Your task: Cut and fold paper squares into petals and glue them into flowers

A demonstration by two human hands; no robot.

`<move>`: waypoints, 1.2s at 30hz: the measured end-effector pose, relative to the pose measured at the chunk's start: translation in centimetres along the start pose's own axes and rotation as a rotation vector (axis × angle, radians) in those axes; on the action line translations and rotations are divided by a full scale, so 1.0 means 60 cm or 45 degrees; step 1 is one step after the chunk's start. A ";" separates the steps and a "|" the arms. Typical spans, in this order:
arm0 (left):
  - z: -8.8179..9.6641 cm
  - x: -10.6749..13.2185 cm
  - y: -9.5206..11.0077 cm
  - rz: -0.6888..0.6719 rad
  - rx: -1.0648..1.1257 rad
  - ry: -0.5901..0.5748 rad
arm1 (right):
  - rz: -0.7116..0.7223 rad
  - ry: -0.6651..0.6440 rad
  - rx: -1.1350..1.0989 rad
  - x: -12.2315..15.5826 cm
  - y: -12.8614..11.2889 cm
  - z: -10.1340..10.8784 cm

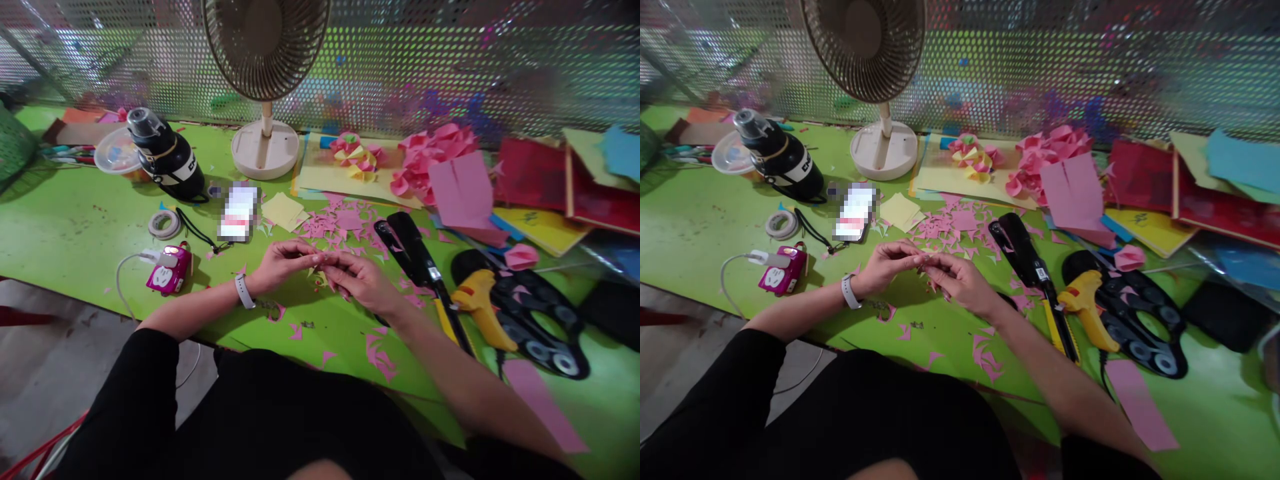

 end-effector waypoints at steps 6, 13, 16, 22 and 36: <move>0.008 0.002 0.005 -0.032 -0.080 0.088 | 0.087 0.091 -0.014 -0.001 -0.002 0.001; -0.001 0.001 0.011 -0.072 -0.073 0.018 | 0.077 0.063 -0.022 -0.001 -0.003 0.007; -0.003 0.000 0.009 -0.061 -0.072 -0.015 | 0.055 0.028 -0.020 -0.001 -0.003 0.007; -0.004 0.000 0.008 -0.083 -0.121 -0.064 | 0.039 -0.007 -0.052 -0.001 -0.003 0.003; -0.002 0.001 0.024 -0.240 -0.310 -0.047 | 0.067 0.026 -0.031 -0.004 0.002 0.006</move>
Point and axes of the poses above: each hand's wrist, its own x-axis away from the middle knuckle, its own z-axis out of the back of the hand, y = z × x, the point moved 8 cm from there along -x, towards the middle knuckle, and after that the axes turned 8 degrees about x, right-handed, at the moved point
